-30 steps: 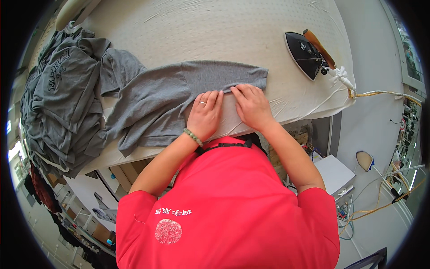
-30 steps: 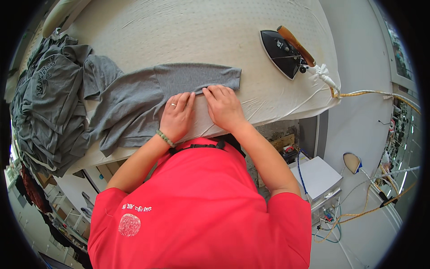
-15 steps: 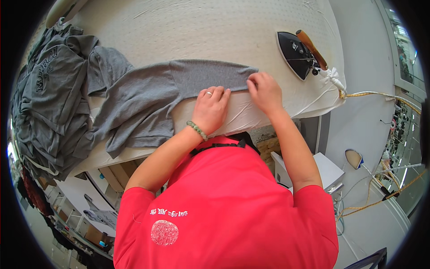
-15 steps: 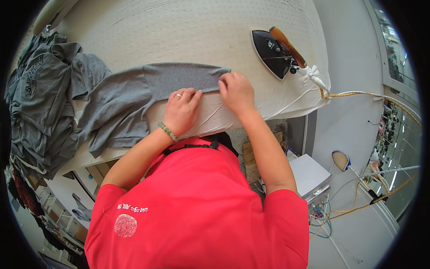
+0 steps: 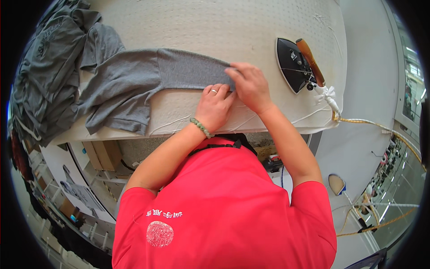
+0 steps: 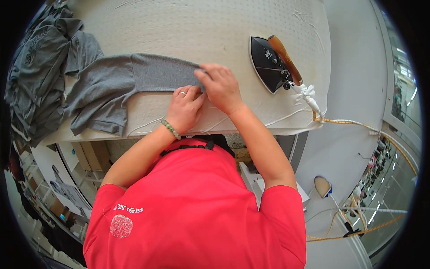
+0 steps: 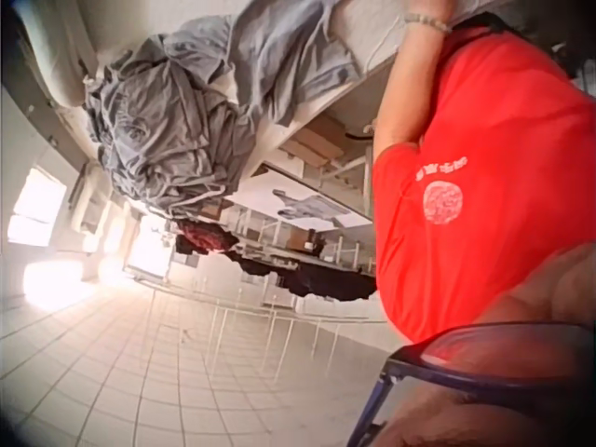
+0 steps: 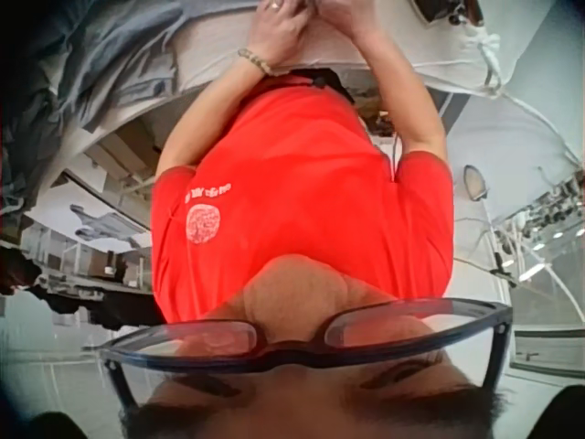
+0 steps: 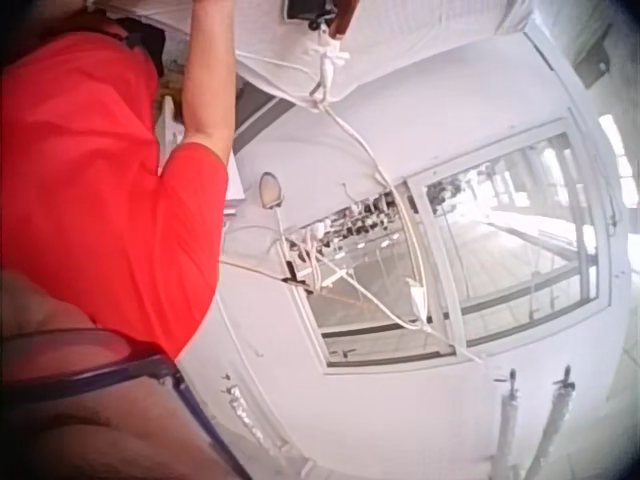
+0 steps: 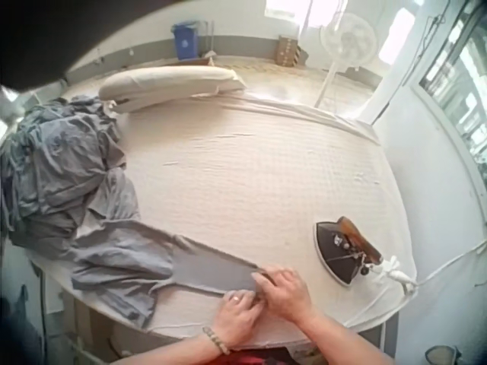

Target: Ironing and folding a grey hooded sweatshirt on a professional pressing table.

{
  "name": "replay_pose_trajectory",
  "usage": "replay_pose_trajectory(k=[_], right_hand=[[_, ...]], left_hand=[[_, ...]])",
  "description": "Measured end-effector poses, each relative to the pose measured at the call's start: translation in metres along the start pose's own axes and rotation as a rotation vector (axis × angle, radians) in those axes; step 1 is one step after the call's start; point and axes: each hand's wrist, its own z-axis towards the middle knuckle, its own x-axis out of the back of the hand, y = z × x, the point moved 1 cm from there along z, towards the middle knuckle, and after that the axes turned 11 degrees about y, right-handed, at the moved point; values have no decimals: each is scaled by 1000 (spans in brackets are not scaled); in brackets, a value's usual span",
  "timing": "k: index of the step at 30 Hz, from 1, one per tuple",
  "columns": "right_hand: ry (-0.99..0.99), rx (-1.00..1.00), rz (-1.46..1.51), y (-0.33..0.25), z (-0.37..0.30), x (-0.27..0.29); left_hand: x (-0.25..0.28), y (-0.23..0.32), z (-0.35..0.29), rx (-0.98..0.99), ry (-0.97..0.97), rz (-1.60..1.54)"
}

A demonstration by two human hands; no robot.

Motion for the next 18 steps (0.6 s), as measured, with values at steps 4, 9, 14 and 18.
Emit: replay_pose_trajectory(k=[4,9,14,18], right_hand=[[-127,89,-47,41,-17,17],[36,131,-349,93,30,97],[-202,-221,-347,105,9,124],[-699,-712,-286,121,37,126]], left_hand=[[-4,5,8,18,51,27],[-1,10,-6,43,66,30],[-3,12,-10,32,77,32],[-2,16,-9,47,64,28]])
